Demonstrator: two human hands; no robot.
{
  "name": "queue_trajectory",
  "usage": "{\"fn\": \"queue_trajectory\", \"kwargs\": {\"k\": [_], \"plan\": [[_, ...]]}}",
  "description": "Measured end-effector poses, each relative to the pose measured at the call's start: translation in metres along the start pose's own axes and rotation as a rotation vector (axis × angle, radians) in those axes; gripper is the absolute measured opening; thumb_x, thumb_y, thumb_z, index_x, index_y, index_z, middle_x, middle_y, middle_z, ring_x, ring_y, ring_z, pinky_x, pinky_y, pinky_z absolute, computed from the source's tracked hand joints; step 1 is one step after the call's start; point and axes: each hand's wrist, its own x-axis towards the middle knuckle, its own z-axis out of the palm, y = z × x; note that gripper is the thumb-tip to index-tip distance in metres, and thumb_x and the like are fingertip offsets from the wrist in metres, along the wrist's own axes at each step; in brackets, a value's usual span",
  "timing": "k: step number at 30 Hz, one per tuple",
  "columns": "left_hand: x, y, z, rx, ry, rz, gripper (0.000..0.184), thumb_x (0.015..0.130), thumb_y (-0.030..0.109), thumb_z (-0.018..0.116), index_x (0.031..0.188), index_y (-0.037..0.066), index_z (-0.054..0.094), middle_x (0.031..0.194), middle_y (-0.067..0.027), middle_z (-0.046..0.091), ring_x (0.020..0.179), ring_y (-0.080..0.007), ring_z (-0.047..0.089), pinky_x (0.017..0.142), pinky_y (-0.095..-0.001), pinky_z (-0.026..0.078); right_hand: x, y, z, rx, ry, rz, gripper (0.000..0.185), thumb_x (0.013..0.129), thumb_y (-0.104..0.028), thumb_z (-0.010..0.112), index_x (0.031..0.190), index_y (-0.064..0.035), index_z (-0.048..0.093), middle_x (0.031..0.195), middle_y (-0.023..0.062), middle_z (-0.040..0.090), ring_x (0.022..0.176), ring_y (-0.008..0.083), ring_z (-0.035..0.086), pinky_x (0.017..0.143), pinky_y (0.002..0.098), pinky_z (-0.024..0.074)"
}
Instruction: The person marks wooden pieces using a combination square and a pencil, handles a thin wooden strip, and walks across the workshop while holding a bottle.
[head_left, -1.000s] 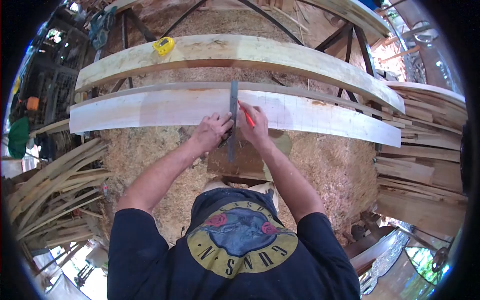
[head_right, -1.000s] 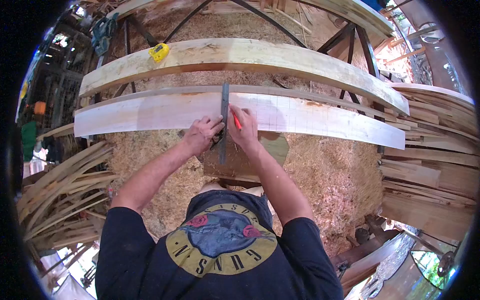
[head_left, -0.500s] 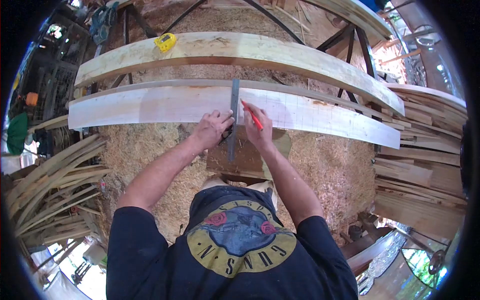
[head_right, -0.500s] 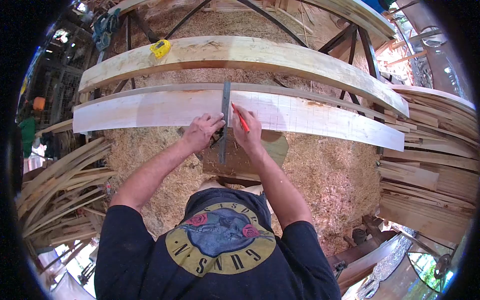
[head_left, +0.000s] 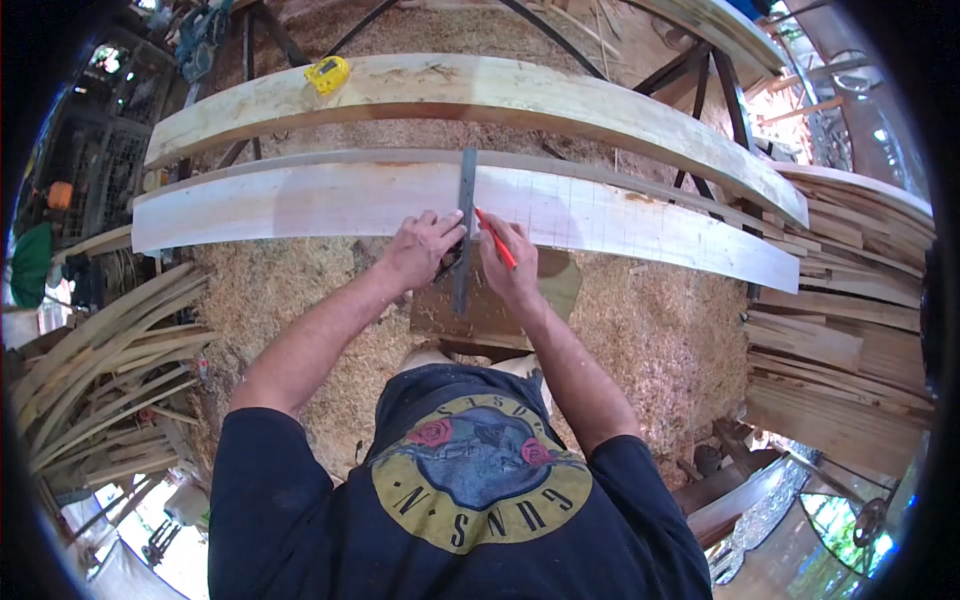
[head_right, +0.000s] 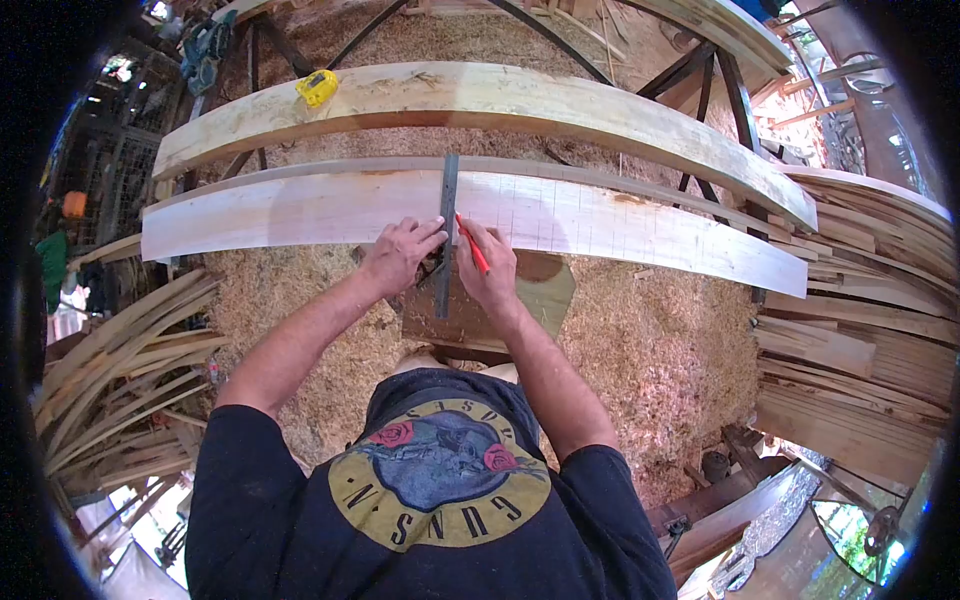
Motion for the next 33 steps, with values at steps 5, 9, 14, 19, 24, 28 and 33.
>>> {"fn": "queue_trajectory", "kwargs": {"k": [5,9,14,19,24,28,33], "plan": [[0.000,0.001,0.000,-0.026,-0.030,-0.023,0.057,0.075,0.004,0.065,0.131,0.011,0.063,0.145,-0.0078,0.055,0.114,-0.0264,0.058,0.091,-0.0405,0.053,-0.004,-0.008,-0.006,-0.052,-0.030,-0.039,0.029,0.087,-0.004,0.068,0.115,-0.0077,0.070,0.100,0.0126,0.073,0.094,0.0309,0.068,0.083,0.0404,0.0550],[0.000,-0.001,-0.002,-0.023,-0.038,-0.020,0.057,0.074,0.004,0.067,0.131,0.011,0.063,0.146,-0.0071,0.054,0.114,-0.0270,0.057,0.092,-0.0412,0.052,-0.042,-0.025,-0.029,-0.094,-0.184,-0.043,0.026,0.088,-0.006,0.066,0.113,-0.0090,0.071,0.098,0.0118,0.074,0.094,0.0315,0.068,0.084,0.0430,0.0542],[0.001,0.003,-0.008,-0.046,-0.052,-0.027,0.058,0.073,0.003,0.067,0.131,0.011,0.063,0.146,-0.0067,0.054,0.114,-0.0274,0.057,0.092,-0.0420,0.052,-0.039,-0.027,-0.029,-0.016,-0.091,0.031,0.026,0.089,-0.008,0.067,0.115,-0.0073,0.069,0.097,0.0120,0.073,0.091,0.0314,0.068,0.081,0.0423,0.0547],[0.001,0.001,0.000,-0.032,-0.024,-0.027,0.061,0.071,0.003,0.069,0.131,0.011,0.062,0.146,-0.0062,0.054,0.113,-0.0273,0.058,0.093,-0.0412,0.052,-0.005,-0.004,-0.009,-0.019,0.012,-0.021,0.026,0.090,-0.010,0.068,0.115,-0.0055,0.068,0.100,0.0140,0.073,0.090,0.0320,0.069,0.080,0.0403,0.0561],[0.001,0.000,0.002,-0.022,-0.050,-0.038,0.062,0.072,0.004,0.069,0.132,0.011,0.061,0.147,-0.0057,0.053,0.113,-0.0268,0.058,0.094,-0.0413,0.052,0.004,0.002,-0.005,-0.023,-0.022,-0.045,0.027,0.090,-0.009,0.068,0.116,-0.0057,0.067,0.099,0.0155,0.073,0.090,0.0325,0.069,0.080,0.0411,0.0559],[0.000,0.001,0.003,-0.021,-0.049,-0.042,0.061,0.072,0.004,0.069,0.132,0.012,0.062,0.147,-0.0054,0.053,0.113,-0.0262,0.058,0.094,-0.0407,0.052,0.000,0.002,-0.010,-0.046,-0.081,-0.094,0.028,0.089,-0.007,0.066,0.117,-0.0071,0.067,0.099,0.0158,0.073,0.087,0.0333,0.069,0.078,0.0428,0.0554],[-0.001,0.000,0.000,0.000,-0.066,-0.026,0.062,0.071,0.003,0.068,0.132,0.012,0.062,0.148,-0.0054,0.052,0.114,-0.0258,0.057,0.093,-0.0404,0.052,-0.051,-0.010,-0.043,-0.112,-0.369,-0.067,0.022,0.090,-0.012,0.066,0.111,-0.0112,0.071,0.094,0.0155,0.073,0.085,0.0337,0.068,0.077,0.0437,0.0546]]}}
